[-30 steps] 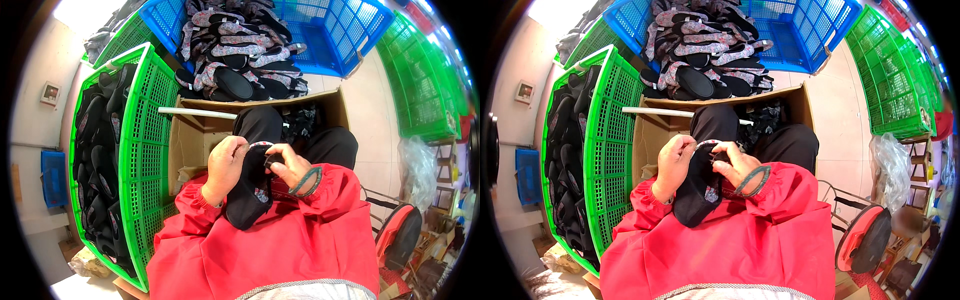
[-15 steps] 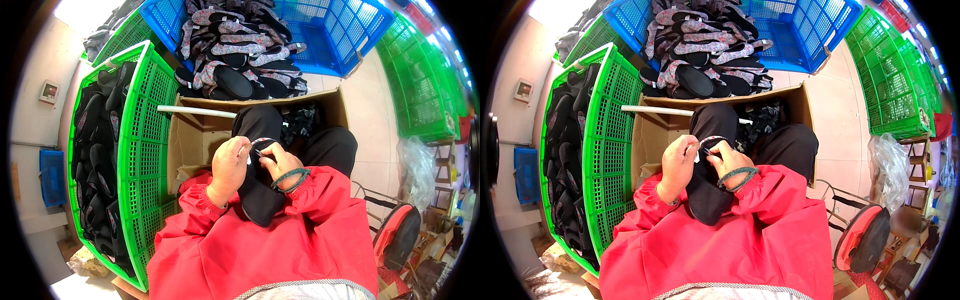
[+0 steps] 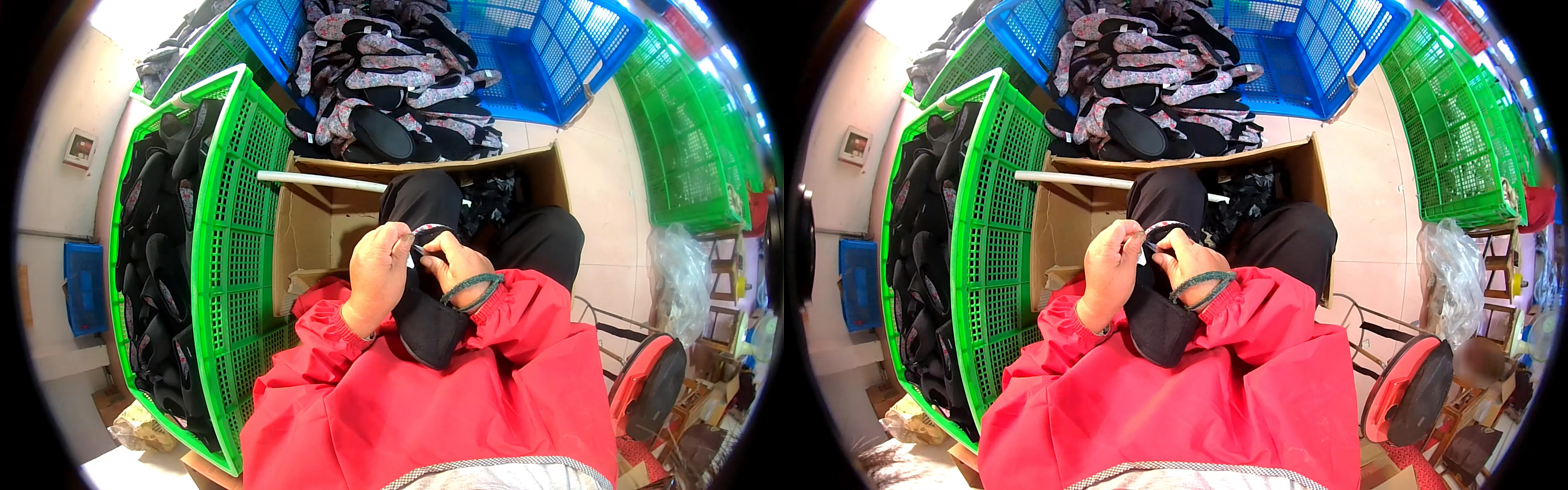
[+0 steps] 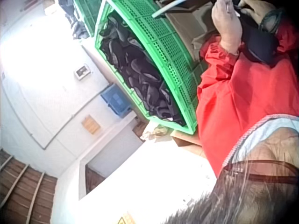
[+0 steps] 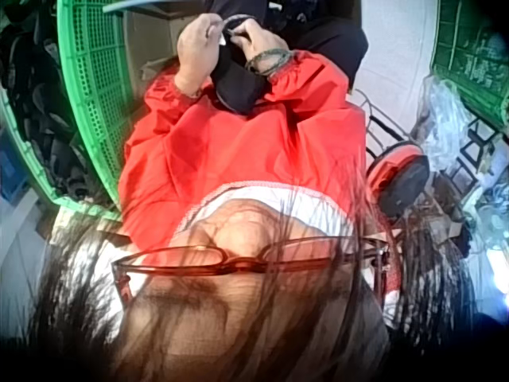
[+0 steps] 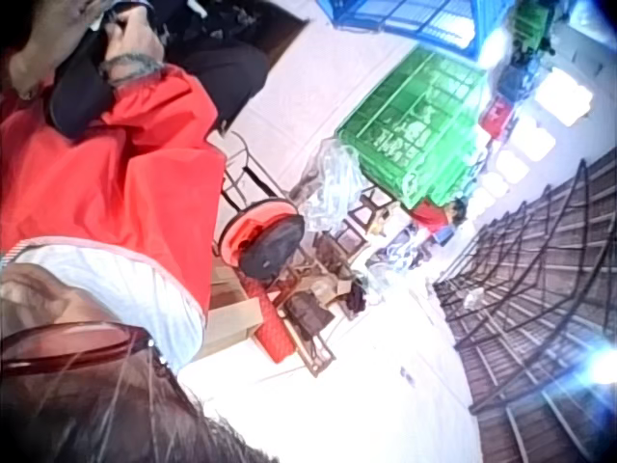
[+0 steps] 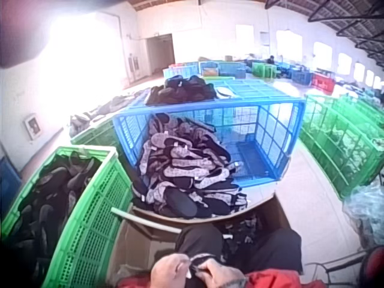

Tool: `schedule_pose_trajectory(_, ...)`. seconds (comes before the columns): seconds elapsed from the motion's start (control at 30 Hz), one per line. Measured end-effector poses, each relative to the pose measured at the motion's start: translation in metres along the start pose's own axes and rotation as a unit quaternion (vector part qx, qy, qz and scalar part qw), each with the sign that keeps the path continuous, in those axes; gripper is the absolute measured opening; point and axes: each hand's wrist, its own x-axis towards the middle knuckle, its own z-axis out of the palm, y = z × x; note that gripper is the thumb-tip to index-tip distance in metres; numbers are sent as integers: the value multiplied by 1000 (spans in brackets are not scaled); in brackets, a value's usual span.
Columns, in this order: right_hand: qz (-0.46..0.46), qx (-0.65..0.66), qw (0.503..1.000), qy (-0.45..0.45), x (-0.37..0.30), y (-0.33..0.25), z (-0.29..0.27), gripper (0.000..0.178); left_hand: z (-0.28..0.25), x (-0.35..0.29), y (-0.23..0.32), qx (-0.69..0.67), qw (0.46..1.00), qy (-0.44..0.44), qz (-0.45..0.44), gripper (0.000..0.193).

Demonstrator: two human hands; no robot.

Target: The person sits on a stool in a workshop and assembles slippers by hand. They pick up a slipper sole and a fabric upper from nearby crates, attach the upper to the sole, and then place the finished slipper into a green crate.

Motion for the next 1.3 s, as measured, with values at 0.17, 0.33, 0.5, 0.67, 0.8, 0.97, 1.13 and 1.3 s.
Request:
schedule_pose_trajectory(0.17,-3,4,1000,-2,0,2,2,20,1,0,0,-5,1000,-1,-7,8)
schedule_pose_trajectory(0.33,24,36,999,-21,2,2,1,18,2,-1,-3,-19,1000,-2,-10,8)
schedule_pose_trajectory(0.5,34,127,991,-34,4,12,4,17,1,0,0,-16,1000,-1,-4,8)
schedule_pose_trajectory(0.67,24,77,996,-34,4,4,0,17,1,1,-1,-15,1000,1,-8,8)
schedule_pose_trajectory(0.8,24,51,998,-30,6,1,-1,18,2,1,0,-12,1000,2,4,8)
schedule_pose_trajectory(0.97,33,58,997,-35,9,-3,-3,18,2,1,0,-4,1000,-1,4,8)
schedule_pose_trajectory(1.13,24,59,998,-28,9,2,1,18,0,2,4,-6,1000,-2,-3,7)
schedule_pose_trajectory(1.3,27,68,997,-26,10,3,3,18,1,1,-2,-4,1000,-4,14,4)
